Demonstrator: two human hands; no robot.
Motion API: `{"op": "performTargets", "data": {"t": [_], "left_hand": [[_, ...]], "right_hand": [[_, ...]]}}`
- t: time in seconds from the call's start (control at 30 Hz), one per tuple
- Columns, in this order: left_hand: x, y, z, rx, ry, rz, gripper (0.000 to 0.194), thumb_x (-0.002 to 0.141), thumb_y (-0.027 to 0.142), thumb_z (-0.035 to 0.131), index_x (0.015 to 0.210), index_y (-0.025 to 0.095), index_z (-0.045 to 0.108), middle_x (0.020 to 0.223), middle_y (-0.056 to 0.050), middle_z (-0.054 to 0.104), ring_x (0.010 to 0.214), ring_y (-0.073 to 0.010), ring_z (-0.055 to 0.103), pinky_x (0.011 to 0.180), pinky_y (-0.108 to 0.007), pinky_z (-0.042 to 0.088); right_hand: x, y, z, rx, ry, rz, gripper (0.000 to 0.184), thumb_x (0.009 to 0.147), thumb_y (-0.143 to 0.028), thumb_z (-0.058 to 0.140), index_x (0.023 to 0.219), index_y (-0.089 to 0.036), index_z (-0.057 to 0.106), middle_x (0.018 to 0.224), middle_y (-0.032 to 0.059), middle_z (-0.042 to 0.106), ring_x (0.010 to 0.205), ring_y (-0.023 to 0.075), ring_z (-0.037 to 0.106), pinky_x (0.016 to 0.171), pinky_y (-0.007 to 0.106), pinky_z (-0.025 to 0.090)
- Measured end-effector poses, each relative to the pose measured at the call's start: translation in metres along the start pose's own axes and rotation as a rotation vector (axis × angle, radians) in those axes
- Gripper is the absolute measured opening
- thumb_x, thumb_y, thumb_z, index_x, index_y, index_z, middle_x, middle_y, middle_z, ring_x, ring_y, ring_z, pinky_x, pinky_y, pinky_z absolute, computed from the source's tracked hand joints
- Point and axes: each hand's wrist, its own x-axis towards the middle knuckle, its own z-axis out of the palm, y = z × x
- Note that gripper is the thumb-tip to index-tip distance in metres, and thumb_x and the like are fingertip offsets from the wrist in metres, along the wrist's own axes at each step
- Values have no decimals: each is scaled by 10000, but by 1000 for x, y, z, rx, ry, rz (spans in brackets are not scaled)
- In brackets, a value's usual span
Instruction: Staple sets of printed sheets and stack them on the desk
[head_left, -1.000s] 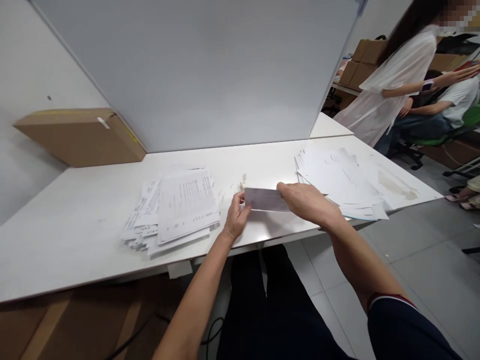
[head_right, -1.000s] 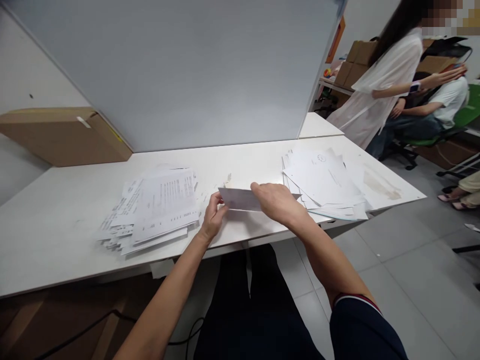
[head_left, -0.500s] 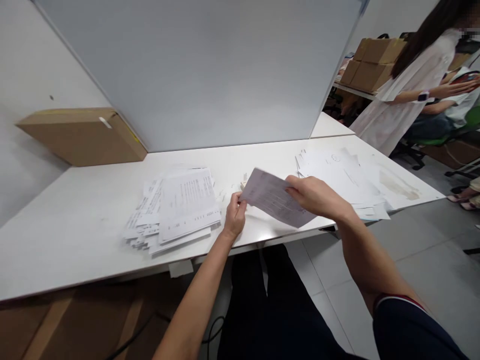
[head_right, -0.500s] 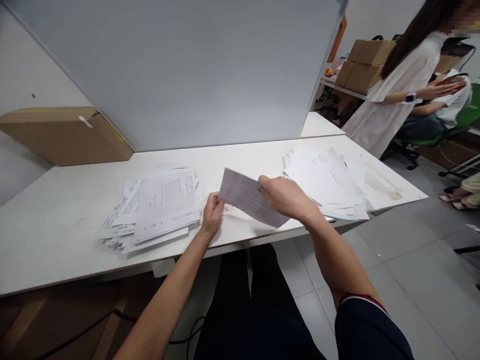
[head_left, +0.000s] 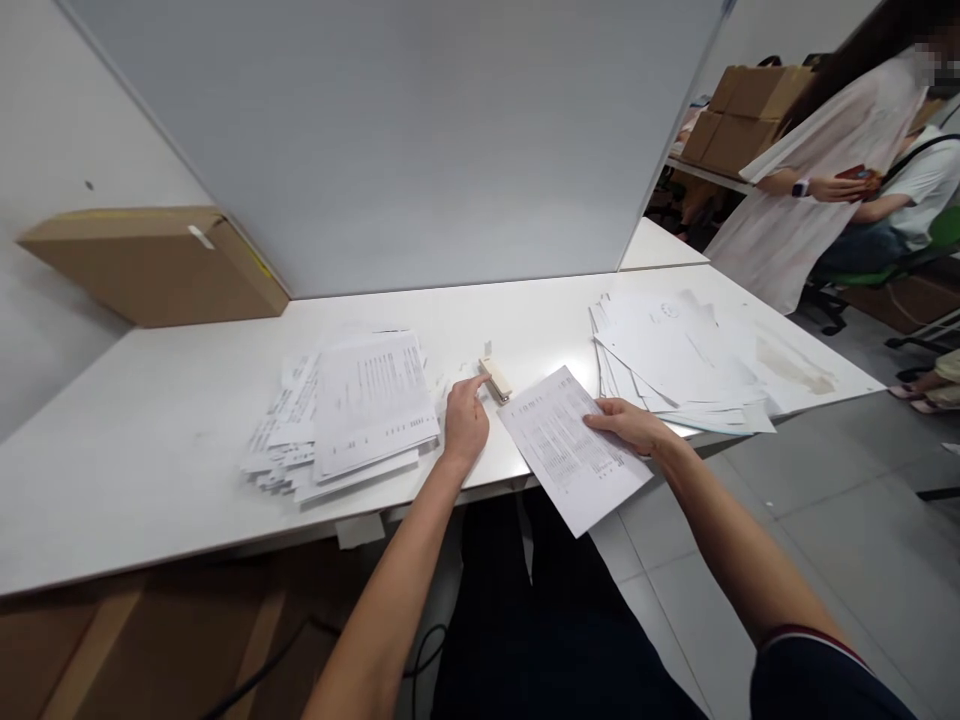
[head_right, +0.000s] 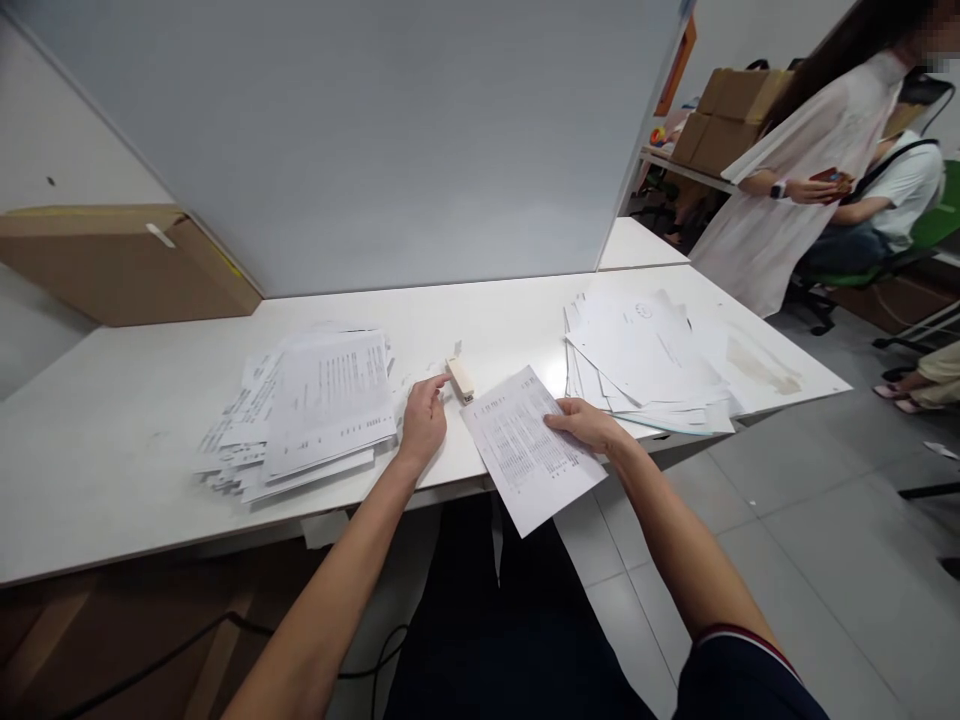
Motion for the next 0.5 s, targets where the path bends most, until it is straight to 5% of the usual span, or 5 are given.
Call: {"op": "performTargets", "data": {"t": [0.5], "left_hand": [[-2, 0, 3, 82, -46, -4, 568, 666, -44, 355, 1031, 254, 672, 968, -80, 528, 956, -245, 490, 882, -419, 423]], "right_hand": [[13, 1, -1, 38, 22, -22, 190, 772, -333, 642, 859, -163, 640, 869, 101, 714, 766, 216, 683, 693, 387, 577]]}}
